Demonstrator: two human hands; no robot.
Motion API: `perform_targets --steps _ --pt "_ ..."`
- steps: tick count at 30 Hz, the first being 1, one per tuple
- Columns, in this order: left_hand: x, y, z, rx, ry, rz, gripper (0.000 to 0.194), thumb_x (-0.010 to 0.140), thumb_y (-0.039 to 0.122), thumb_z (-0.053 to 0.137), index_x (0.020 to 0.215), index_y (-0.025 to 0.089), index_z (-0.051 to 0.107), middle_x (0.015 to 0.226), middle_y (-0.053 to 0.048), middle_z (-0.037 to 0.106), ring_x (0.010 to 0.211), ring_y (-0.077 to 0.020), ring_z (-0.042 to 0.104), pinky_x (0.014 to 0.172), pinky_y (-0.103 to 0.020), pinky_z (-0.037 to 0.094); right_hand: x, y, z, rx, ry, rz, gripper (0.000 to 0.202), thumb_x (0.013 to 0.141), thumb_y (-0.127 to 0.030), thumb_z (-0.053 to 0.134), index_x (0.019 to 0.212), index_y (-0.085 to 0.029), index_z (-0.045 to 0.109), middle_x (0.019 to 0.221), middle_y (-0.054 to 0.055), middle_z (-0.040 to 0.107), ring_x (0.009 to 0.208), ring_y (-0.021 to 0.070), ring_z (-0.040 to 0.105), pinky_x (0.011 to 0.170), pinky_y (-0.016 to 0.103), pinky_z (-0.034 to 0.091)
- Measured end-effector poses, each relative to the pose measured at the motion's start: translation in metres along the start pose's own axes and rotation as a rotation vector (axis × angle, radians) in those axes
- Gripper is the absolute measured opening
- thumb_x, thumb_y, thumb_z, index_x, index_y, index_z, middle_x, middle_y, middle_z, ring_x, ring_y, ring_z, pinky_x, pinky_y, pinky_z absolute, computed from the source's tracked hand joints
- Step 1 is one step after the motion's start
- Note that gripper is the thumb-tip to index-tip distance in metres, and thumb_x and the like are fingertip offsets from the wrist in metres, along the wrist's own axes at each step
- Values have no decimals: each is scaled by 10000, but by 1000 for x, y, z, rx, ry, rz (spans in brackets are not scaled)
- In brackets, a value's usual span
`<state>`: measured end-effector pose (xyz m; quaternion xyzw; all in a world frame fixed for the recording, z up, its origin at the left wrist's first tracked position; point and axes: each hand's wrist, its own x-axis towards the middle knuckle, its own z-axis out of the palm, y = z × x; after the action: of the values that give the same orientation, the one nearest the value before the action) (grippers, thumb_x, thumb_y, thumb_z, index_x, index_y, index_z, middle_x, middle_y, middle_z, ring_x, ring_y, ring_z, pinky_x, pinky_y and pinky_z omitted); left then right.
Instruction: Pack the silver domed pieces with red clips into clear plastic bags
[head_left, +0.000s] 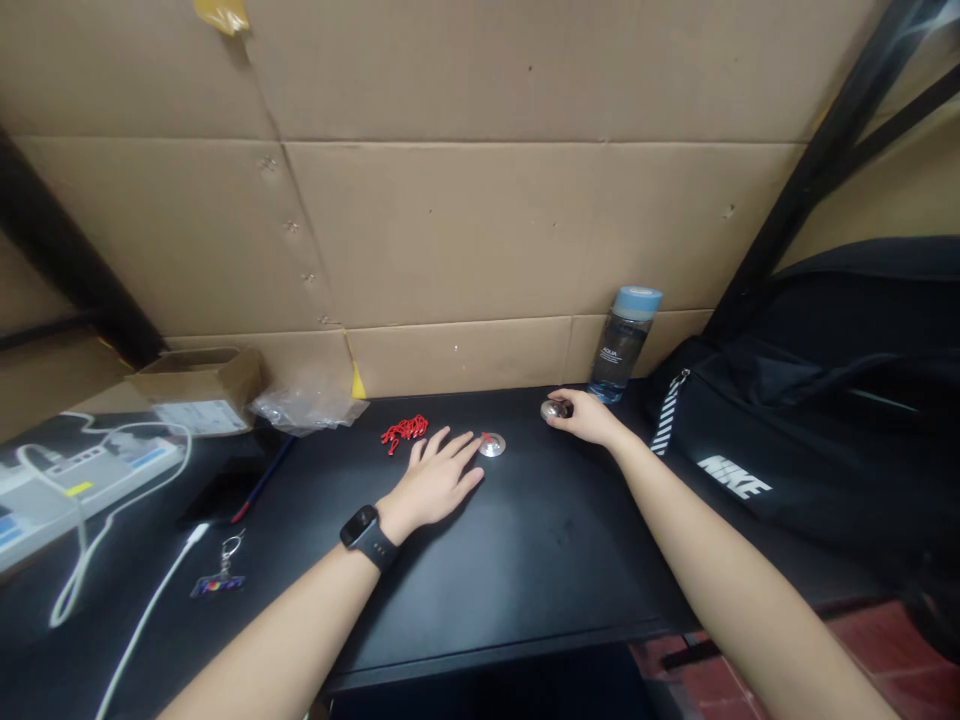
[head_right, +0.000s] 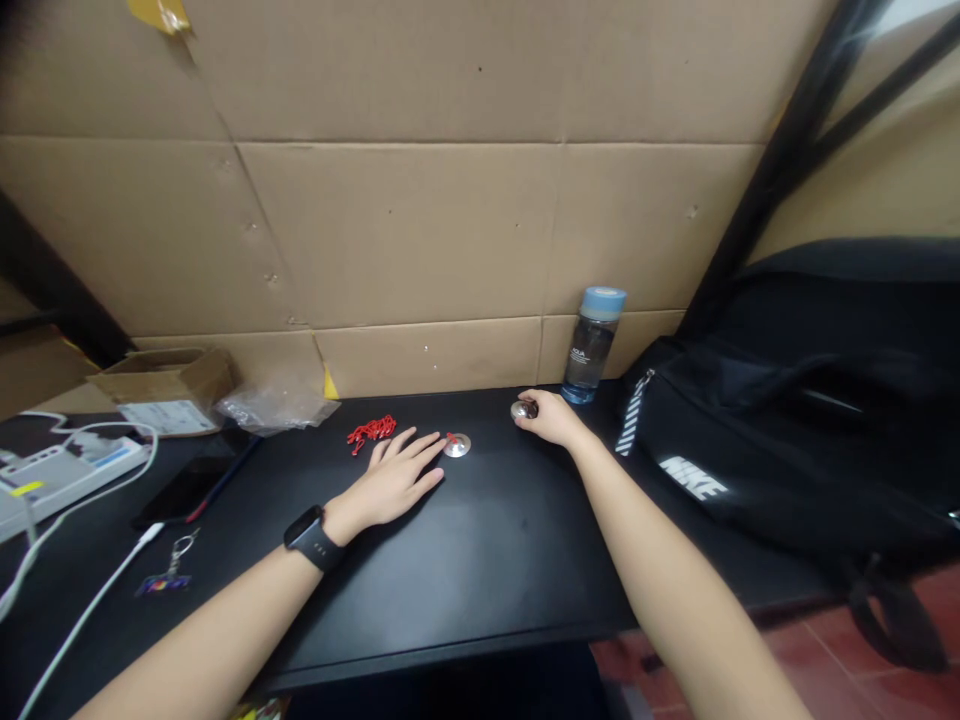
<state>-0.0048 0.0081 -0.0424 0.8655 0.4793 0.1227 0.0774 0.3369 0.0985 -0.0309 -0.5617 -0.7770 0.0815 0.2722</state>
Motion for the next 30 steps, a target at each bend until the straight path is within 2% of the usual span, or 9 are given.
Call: perform_targets --steps 4,7,9,12,15,18,22,26,30 --pt "1 -2 -3 13 79 24 520 1023 528 449 1511 349 474 1589 -49 462 1512 -387 274 1163 -646 258 0 0 0 14 -3 -21 389 774 -216 763 1160 -201 722 1099 80 790 969 236 754 915 335 571" --pt "2 -10 -20 71 221 62 366 976 422 585 1330 348 635 1493 -48 561 1471 -364 335 1132 -596 307 0 1 -1 28 -3 -21 406 772 -214 771 1174 -208 716 1122 78 787 998 242 753 948 350 565" --pt "3 -26 -37 116 354 40 259 934 337 646 1186 329 706 1414 -48 619 1423 -349 390 1093 -561 339 1 2 -1 40 -1 -16 450 765 -221 785 1207 -208 703 1160 85 778 1042 250 746 978 364 558" --pt "1 -63 -62 134 461 -23 168 905 309 665 1051 300 748 1253 -54 699 1291 -334 513 1041 -515 385 1 4 -1 60 1 -9 504 754 -232 803 1244 -206 687 1189 97 769 1068 257 742 994 380 557" --pt "-6 -101 -81 52 396 -44 86 856 265 677 891 242 752 996 -45 755 987 -256 665 915 -378 476 2 5 -4 81 7 -15 534 747 -240 815 1262 -207 680 1197 101 766 1088 263 737 1019 400 547" --pt "-16 -120 -92 16 304 -107 80 781 256 727 847 228 762 946 -33 769 894 -230 695 838 -316 490 2 4 -7 120 18 -25 607 719 -247 840 1298 -205 665 1220 109 759 1134 275 722 1063 418 522" --pt "-22 -110 -92 -55 80 -226 108 727 332 780 755 229 772 768 -19 767 739 -209 707 692 -273 481 2 -2 -10 170 52 -31 594 713 -256 839 1285 -233 681 1212 88 764 1136 286 719 1051 439 529" --pt "-18 -95 -81 -9 56 -333 253 738 499 776 736 246 763 716 -34 752 682 -216 690 598 -271 424 1 -19 -9 231 38 -76 517 746 -274 805 1252 -234 704 1213 82 761 1092 278 728 1012 431 554" --pt "-15 -95 -73 -24 7 -299 103 766 353 737 796 257 757 755 -19 761 697 -207 695 621 -265 434 -3 -47 -7 359 -25 -126 475 800 -263 755 1269 -229 688 1224 91 752 1058 253 726 1005 433 552"
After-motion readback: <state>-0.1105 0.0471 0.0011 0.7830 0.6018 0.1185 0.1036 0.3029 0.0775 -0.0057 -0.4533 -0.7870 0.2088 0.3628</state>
